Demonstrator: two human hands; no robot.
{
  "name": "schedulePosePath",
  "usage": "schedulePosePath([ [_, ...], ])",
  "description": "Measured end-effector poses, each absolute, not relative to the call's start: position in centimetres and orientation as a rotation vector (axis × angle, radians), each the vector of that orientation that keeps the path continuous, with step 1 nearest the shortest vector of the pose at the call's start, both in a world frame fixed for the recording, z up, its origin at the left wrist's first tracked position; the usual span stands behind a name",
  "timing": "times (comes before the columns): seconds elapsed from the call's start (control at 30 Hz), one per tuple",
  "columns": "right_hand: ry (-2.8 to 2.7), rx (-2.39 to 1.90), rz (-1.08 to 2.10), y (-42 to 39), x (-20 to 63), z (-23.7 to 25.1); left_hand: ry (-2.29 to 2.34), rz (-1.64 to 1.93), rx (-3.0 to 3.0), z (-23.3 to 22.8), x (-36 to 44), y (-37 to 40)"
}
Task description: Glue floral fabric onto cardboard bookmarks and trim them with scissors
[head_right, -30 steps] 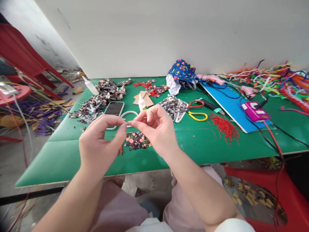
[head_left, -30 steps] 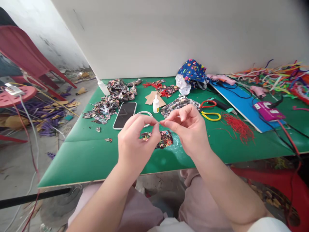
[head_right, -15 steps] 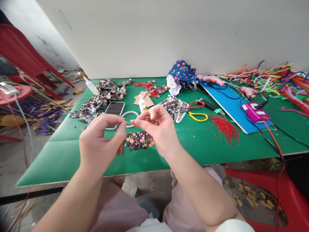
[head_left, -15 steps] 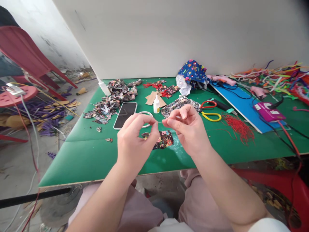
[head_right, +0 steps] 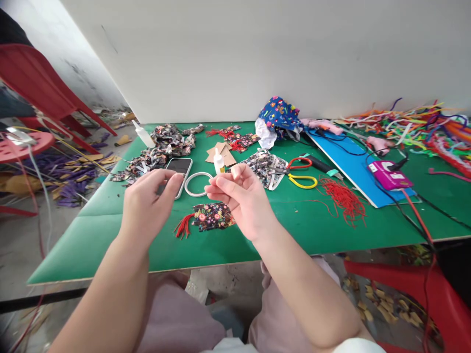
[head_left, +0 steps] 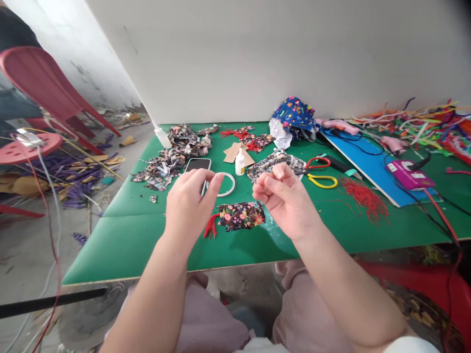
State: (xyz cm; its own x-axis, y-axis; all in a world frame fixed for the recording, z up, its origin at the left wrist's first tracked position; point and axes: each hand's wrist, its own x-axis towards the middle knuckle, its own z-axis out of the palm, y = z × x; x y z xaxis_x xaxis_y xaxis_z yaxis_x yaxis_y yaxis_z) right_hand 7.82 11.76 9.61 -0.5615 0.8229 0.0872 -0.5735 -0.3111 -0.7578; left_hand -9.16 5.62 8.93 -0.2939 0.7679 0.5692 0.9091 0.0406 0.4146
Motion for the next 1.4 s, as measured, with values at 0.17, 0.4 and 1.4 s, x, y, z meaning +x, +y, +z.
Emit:
schedulePosePath([
  [0.17,-0.908,-0.420,2.034,11.9,7.9,9.5,-2.209,-0.804,-1.654,7.3,-11.3,6.3],
  [0.4,-0.826,-0.440,2.110,12.0,7.9,9.3,-2.196,-0.708,-1.648,6.6,-11.9,6.5],
  [1.4,-1.079,-0.417,1.945,11.3,7.5,9.2,-1.762,-1.547,-1.889,11.2,-6.4,3.6],
])
